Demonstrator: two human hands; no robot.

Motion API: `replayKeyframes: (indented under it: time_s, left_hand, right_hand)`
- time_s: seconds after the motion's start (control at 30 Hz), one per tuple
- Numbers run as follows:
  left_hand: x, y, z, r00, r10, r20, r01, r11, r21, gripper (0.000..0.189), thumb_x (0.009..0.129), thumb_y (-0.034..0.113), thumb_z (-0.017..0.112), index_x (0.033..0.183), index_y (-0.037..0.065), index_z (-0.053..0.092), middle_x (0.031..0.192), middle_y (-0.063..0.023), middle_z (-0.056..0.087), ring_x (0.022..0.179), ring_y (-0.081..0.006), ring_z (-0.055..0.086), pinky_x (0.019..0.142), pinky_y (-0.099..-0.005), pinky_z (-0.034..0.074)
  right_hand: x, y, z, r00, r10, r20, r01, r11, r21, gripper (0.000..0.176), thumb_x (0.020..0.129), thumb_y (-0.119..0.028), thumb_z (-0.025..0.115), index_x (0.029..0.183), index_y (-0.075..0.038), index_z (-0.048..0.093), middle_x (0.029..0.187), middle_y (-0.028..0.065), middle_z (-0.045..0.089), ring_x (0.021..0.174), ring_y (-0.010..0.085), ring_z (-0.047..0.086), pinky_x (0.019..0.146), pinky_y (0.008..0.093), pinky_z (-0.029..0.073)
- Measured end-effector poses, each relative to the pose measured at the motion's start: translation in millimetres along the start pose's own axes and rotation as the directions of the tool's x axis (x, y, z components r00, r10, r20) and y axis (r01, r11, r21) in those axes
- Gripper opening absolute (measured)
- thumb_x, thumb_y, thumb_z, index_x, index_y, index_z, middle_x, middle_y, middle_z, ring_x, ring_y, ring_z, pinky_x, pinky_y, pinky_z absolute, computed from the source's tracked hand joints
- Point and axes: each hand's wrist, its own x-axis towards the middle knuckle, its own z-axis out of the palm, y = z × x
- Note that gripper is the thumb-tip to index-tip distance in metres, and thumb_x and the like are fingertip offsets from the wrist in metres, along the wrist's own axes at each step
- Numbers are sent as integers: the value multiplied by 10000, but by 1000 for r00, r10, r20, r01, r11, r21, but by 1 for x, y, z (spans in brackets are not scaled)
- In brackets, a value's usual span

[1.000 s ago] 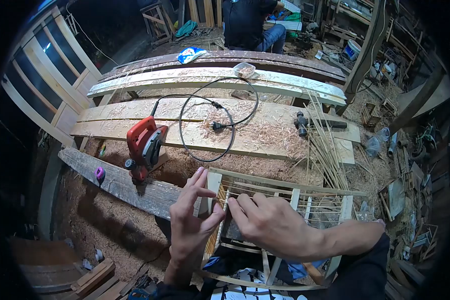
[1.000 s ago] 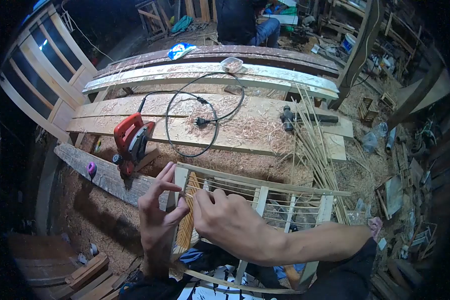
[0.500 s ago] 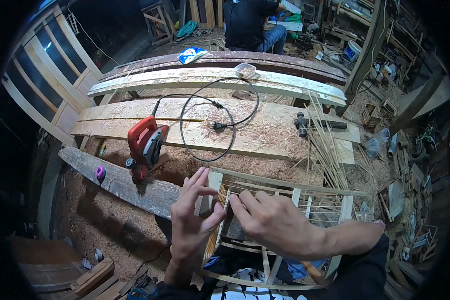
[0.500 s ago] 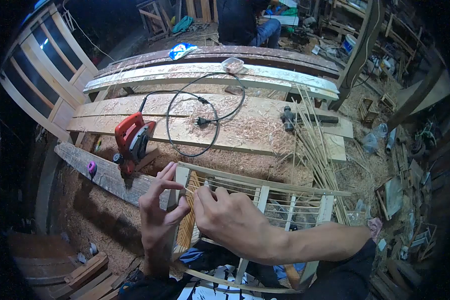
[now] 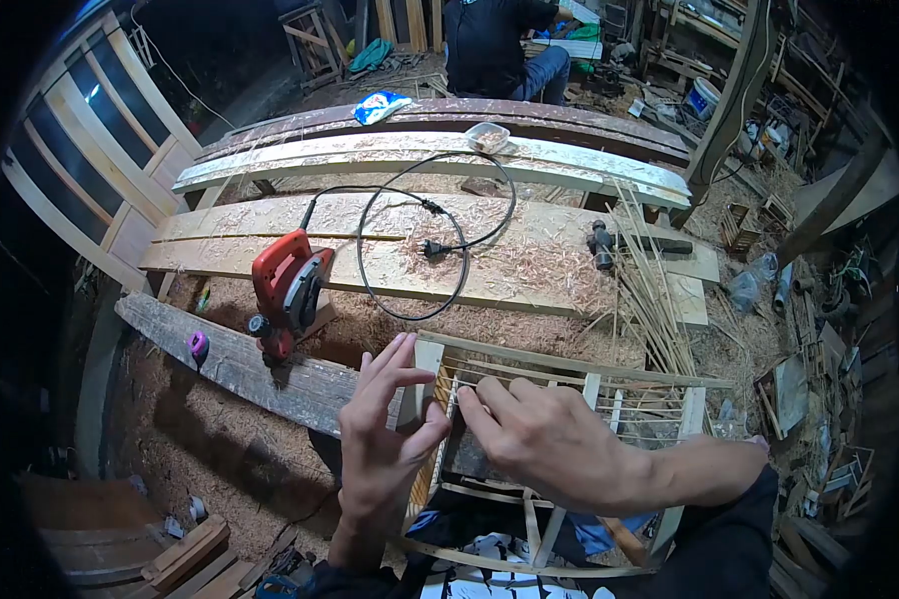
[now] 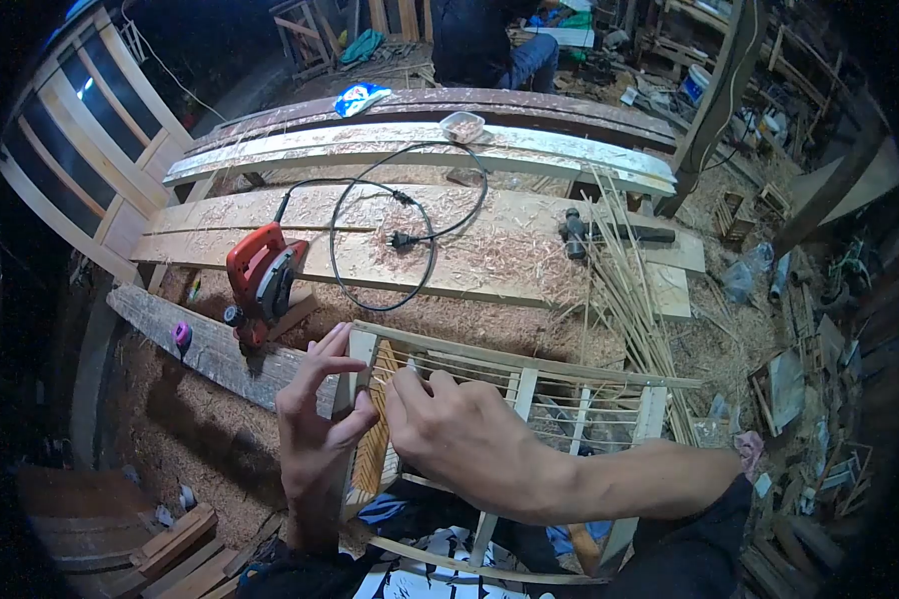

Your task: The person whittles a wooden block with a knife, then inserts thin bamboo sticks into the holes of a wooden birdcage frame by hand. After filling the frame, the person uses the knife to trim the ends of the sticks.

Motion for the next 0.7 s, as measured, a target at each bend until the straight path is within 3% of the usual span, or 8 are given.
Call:
replayKeyframes:
  time_s: [0.43, 0.7]
  left_hand:
    - [-1, -1, 1, 1000, -2, -3, 2, 1000, 25, 349, 773, 50, 791, 1112, 6, 719, 1470, -290, 618, 1455, -400, 543, 1265, -609, 257]
    - [-2, 4, 0, 1000, 2, -4, -1, 999, 48, 330, 791, 44, 782, 1111, 10, 707, 1469, -290, 618, 1455, -401, 542, 1269, -588, 270]
  right_hand:
    - [0, 2, -3, 1000, -28, 2, 28, 999, 16, 490, 816, -86, 700, 1259, 104, 615, 985, 141, 635, 849, 233, 691, 654, 328, 584]
    - [0, 3, 3, 998, -37, -45, 38, 999, 34, 419, 837, -83, 683, 1217, 82, 620, 938, 114, 618, 814, 218, 682, 643, 313, 570]
